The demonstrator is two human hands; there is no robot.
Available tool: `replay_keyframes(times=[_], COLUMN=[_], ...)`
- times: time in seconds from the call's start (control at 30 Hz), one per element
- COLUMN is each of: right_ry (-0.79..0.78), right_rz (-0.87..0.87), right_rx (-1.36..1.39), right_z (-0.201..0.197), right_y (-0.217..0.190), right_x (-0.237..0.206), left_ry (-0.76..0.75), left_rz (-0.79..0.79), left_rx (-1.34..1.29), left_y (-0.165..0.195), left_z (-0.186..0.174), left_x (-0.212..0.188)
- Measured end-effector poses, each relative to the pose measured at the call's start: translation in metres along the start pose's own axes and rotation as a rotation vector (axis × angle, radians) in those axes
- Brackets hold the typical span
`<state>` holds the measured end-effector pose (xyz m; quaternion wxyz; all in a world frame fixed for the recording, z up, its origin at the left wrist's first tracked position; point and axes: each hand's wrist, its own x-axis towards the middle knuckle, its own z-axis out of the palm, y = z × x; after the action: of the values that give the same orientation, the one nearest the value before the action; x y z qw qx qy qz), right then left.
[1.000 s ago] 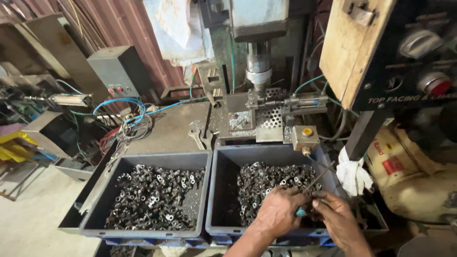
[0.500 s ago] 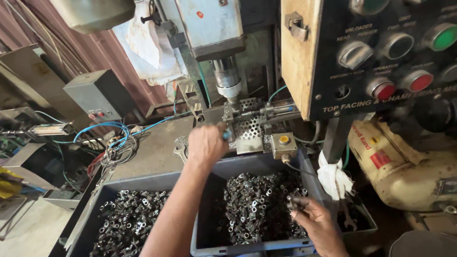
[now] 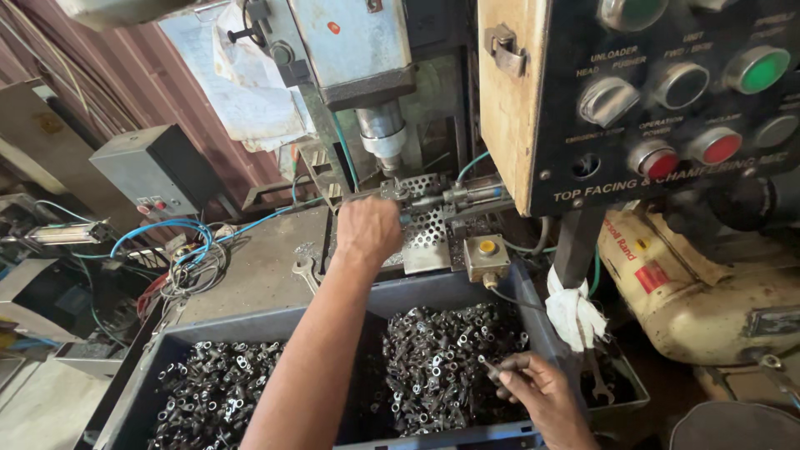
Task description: The person repeatedly picks small metal parts from a bin, places them into a drill press fixture, and presses a button to operate the machine. The person then removes the processed parts and returns them to the bin. This cycle is repeated continuously throughout the clip.
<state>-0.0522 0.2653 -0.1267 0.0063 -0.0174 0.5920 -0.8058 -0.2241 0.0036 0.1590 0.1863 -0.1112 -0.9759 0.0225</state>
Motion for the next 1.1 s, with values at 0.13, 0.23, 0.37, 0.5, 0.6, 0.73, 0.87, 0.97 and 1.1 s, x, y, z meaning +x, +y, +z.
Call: replay_keyframes(times=[0.13, 0.23, 0.37, 0.5, 0.6, 0.73, 0.87, 0.97, 1.1], right_ry=[0.034, 0.027, 0.043, 0.061, 0.125, 0.086, 0.049, 0.130, 0.213], right_rz=[0.030, -0.015, 0.009, 0.005, 0.089, 0.026, -0.053, -0.073, -0.124], right_rx=[0.011, 0.023, 0.022, -0.045, -0.001, 0.159, 0.225, 0.128, 0.240], right_z=[0.001, 0.001, -0.002, -0.001, 0.012, 0.055, 0.109, 0.143, 0.159], right_y=[-0.007, -0.012, -0.015, -0.021, -0.030, -0.050, -0.073, -0.088, -0.088], right_x=[-0.002, -0.003, -0.006, -0.005, 0.003, 0.041, 0.096, 0.154, 0.220], left_ry=[0.195, 0.164, 0.180, 0.047, 0.097, 0.082, 0.018, -0.010, -0.015], left_rz=[-0.075, -0.100, -0.214, -0.299, -0.201, -0.160, -0.189, -0.207, -0.216], left_rx=[-0.511, -0.709, -0.792, -0.721, -0.701, -0.710, -0.707, -0.722, -0.770], left_y=[-0.037, -0.055, -0.060, -0.055, -0.052, -0.052, -0.052, -0.053, -0.055], left_z=[0.035, 0.064, 0.095, 0.112, 0.117, 0.117, 0.109, 0.102, 0.097], left_x=[-0.019, -0.066, -0.141, -0.192, -0.198, -0.200, -0.201, -0.199, -0.196])
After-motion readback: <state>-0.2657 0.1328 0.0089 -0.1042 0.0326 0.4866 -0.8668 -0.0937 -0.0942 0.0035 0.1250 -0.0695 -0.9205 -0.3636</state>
